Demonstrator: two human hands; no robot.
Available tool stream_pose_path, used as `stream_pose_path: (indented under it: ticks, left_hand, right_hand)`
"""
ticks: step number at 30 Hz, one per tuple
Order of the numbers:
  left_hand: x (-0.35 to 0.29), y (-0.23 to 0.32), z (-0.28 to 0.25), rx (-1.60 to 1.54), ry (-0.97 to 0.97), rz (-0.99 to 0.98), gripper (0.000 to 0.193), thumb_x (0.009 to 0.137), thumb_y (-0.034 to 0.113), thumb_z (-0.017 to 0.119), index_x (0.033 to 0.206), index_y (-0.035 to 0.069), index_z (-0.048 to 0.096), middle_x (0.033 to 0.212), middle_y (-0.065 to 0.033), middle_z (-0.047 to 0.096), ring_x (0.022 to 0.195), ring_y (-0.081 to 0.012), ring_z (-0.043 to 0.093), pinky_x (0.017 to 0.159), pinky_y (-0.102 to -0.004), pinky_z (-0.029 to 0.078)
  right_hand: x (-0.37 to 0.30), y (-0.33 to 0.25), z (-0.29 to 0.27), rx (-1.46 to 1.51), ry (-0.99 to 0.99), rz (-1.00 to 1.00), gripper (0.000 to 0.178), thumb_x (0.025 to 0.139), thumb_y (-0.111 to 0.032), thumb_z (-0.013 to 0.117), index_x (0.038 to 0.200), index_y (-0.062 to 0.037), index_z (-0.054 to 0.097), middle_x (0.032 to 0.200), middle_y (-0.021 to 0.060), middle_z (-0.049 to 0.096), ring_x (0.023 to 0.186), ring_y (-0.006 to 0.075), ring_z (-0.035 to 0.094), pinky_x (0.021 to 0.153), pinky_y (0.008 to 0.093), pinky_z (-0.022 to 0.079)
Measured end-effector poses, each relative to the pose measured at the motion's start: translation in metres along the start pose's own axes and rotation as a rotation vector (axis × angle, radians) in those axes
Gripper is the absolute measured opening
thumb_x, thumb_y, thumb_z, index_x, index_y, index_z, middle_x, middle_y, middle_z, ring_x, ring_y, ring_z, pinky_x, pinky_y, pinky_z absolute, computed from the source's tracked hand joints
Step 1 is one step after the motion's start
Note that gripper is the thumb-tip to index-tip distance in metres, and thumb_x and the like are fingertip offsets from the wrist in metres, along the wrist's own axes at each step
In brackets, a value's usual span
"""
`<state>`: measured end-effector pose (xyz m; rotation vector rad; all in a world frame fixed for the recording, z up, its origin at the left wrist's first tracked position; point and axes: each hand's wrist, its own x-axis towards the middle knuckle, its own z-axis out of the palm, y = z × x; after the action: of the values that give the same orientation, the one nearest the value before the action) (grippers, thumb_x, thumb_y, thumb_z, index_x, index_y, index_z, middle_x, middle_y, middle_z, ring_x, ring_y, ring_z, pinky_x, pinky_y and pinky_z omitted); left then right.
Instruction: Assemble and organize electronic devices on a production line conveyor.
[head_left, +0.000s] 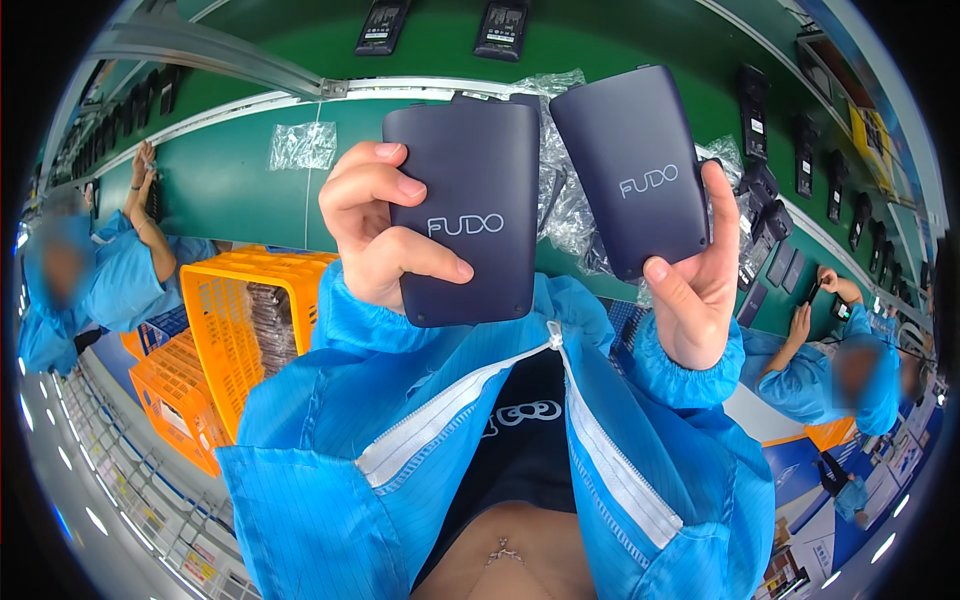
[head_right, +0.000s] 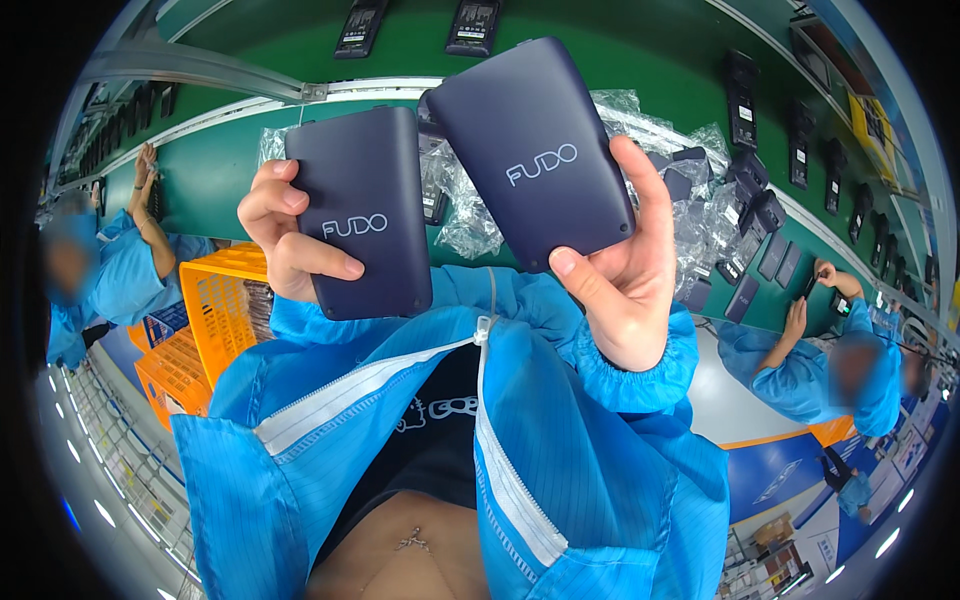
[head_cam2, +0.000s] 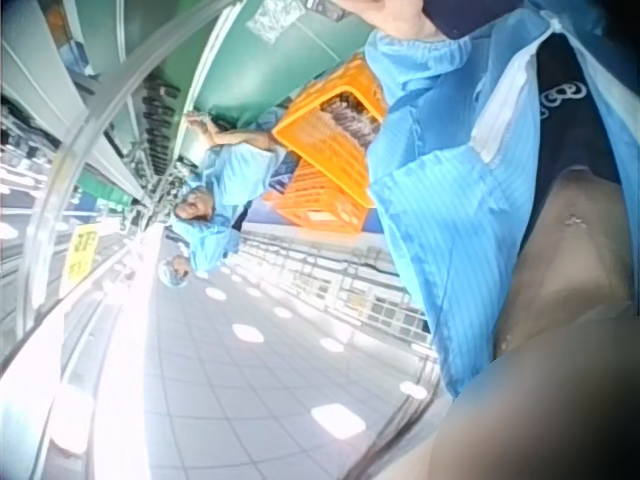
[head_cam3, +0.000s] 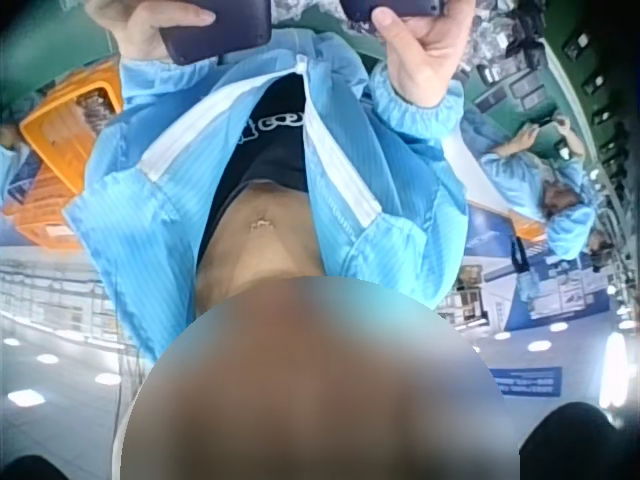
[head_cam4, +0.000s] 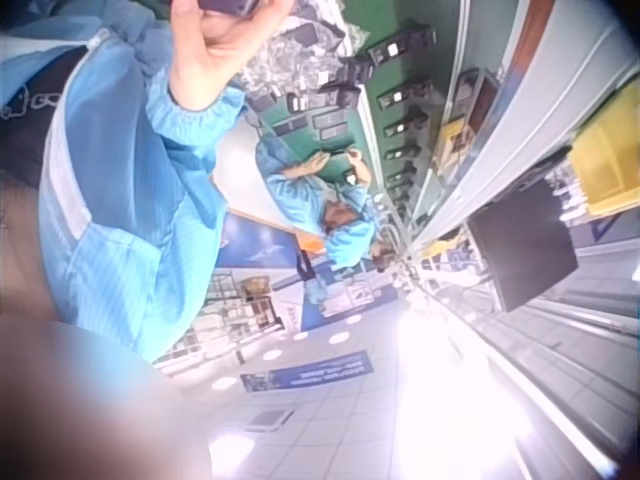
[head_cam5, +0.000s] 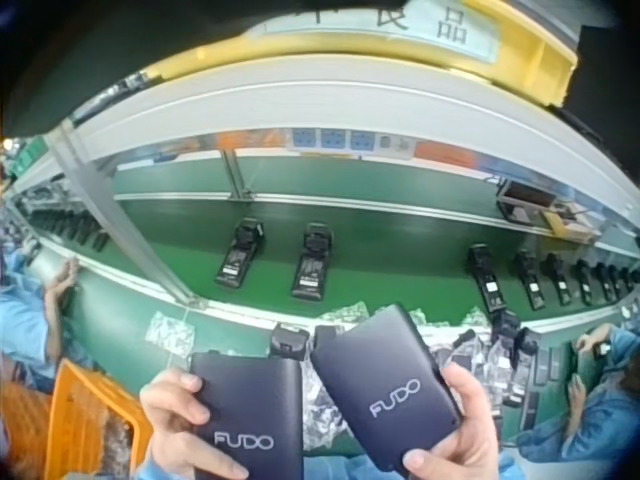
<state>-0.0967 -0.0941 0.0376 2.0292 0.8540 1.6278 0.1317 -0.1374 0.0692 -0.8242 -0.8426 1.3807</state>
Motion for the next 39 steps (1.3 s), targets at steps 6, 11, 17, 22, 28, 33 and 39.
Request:
stream_pose_path:
  ticks: [6, 11, 17, 22, 28, 33, 39]
  left_hand:
    - [0.000, 0.003, 0.005, -0.027, 0.058, -0.022, 0.016, 0.058, 0.016, 0.075, 0.058, 0.021, 0.059, 0.102, -0.0040, 0.040, 0.110, -0.0273, 0.039, 0.090, -0.0376, 0.041]
    - [0.001, 0.005, 0.007, -0.040, 0.052, -0.031, 0.017, 0.059, 0.014, 0.074, 0.060, 0.019, 0.058, 0.103, -0.0052, 0.040, 0.110, -0.0279, 0.040, 0.091, -0.0381, 0.040]
    - [-0.002, -0.001, 0.008, -0.063, 0.058, 0.013, 0.020, 0.062, 0.013, 0.074, 0.063, 0.017, 0.055, 0.103, -0.0068, 0.040, 0.110, -0.0287, 0.041, 0.092, -0.0391, 0.039]
    - [-0.003, 0.000, 0.008, -0.053, 0.068, -0.024, 0.022, 0.061, 0.012, 0.075, 0.063, 0.017, 0.054, 0.103, -0.0071, 0.039, 0.110, -0.0287, 0.041, 0.092, -0.0393, 0.039]
    - [-0.003, 0.001, 0.011, -0.075, 0.091, -0.052, 0.022, 0.062, 0.010, 0.074, 0.063, 0.017, 0.053, 0.104, -0.0073, 0.038, 0.110, -0.0289, 0.041, 0.092, -0.0394, 0.040]
    - [-0.003, 0.002, 0.010, -0.047, 0.082, -0.050, 0.022, 0.062, 0.010, 0.075, 0.064, 0.017, 0.053, 0.104, -0.0076, 0.038, 0.110, -0.0292, 0.041, 0.093, -0.0398, 0.040]
    - [-0.002, 0.008, 0.018, -0.034, 0.155, -0.090, 0.021, 0.063, 0.011, 0.074, 0.066, 0.017, 0.055, 0.101, -0.0071, 0.038, 0.104, -0.0263, 0.042, 0.089, -0.0378, 0.043]
  right_hand:
    - [0.001, 0.000, 0.001, 0.109, -0.008, 0.080, 0.074, 0.073, 0.014, 0.050, 0.137, -0.0011, 0.015, 0.131, 0.0194, 0.037, 0.120, 0.0270, 0.041, 0.100, 0.0369, 0.033]
    - [0.001, 0.001, 0.001, 0.118, -0.006, 0.109, 0.074, 0.074, 0.014, 0.049, 0.137, -0.0012, 0.015, 0.131, 0.0193, 0.037, 0.121, 0.0273, 0.040, 0.100, 0.0371, 0.032]
    - [0.000, 0.002, -0.002, 0.073, -0.021, 0.073, 0.074, 0.073, 0.015, 0.049, 0.137, -0.0010, 0.016, 0.133, 0.0186, 0.034, 0.122, 0.0275, 0.039, 0.100, 0.0375, 0.033]
    - [0.001, 0.004, 0.000, -0.041, -0.001, -0.041, 0.070, 0.073, 0.017, 0.050, 0.134, -0.0002, 0.021, 0.131, 0.0171, 0.034, 0.120, 0.0260, 0.040, 0.099, 0.0384, 0.035]
    - [0.001, 0.006, -0.003, -0.109, -0.019, -0.104, 0.068, 0.073, 0.017, 0.051, 0.133, -0.0002, 0.024, 0.130, 0.0169, 0.035, 0.119, 0.0250, 0.041, 0.098, 0.0373, 0.037]
    - [0.000, 0.005, -0.003, -0.096, -0.016, -0.123, 0.068, 0.073, 0.018, 0.050, 0.133, 0.0000, 0.024, 0.130, 0.0171, 0.035, 0.118, 0.0250, 0.042, 0.097, 0.0367, 0.037]
    - [-0.001, 0.004, -0.005, -0.113, -0.008, -0.104, 0.071, 0.073, 0.016, 0.052, 0.135, -0.0009, 0.021, 0.133, 0.0166, 0.033, 0.121, 0.0259, 0.039, 0.100, 0.0373, 0.033]
